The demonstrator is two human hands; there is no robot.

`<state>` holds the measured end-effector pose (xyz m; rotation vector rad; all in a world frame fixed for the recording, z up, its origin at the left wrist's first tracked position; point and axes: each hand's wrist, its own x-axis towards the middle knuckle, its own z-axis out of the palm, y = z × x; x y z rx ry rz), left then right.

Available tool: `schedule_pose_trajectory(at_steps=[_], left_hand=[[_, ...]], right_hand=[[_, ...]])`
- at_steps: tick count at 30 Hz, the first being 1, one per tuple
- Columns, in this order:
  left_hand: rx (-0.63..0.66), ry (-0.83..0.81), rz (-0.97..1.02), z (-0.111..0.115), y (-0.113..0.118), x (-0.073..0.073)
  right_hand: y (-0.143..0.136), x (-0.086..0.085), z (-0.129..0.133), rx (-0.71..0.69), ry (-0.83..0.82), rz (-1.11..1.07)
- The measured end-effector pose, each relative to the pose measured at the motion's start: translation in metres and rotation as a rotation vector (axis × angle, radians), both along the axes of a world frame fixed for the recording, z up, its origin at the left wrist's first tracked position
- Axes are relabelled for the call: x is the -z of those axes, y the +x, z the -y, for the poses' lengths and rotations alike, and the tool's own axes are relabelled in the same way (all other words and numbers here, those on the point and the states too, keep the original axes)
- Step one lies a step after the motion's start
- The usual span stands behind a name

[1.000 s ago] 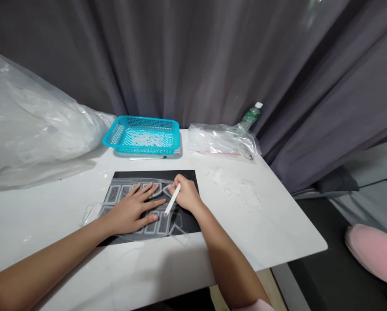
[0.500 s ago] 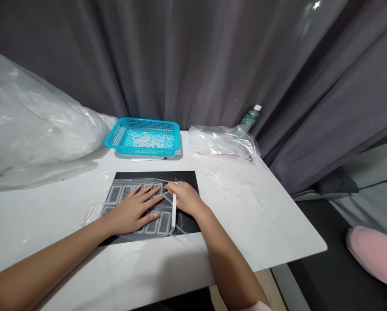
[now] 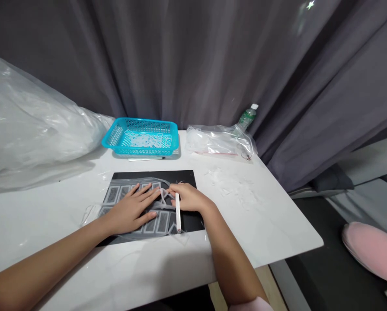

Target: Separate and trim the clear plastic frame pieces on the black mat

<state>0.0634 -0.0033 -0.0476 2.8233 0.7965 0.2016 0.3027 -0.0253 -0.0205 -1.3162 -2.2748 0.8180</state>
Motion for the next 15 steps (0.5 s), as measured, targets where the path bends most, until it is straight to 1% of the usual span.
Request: schedule_pose_trajectory(at_steps=[3,5,7,10,12,15], left_hand=[[-0.002,-0.012,0.014,-0.0001,-0.0009,0.0003],[0.01,-0.001,0.026,-0.0005,-0.0019,0.0012],[0.03,0.018,0.026,-0.001,-0.003,0.0023],[0.044,0.03,0.005,-0.0016,-0.0041,0.0036],[0.039,0.031,-0.001,-0.0016,-0.0042,0.0038],[0.027,0.033,0.006,-0.0014,-0.0037,0.0035]], right_hand=[[-0.0042,-0.0035,0.0029,0.012,-0.107,-0.118],[-0.0068,-0.0037,0.0037,0.038,-0.103,-0.211],[-0.0074,-0.0017,0.0029,0.068,-0.056,-0.259],[-0.0039,0.0028,0.0001,0.091,-0.034,-0.232],[-0.0008,0.0037,-0.001,0.079,-0.036,-0.216],[-0.0002,0.0008,-0.0001,0.041,-0.019,-0.198]])
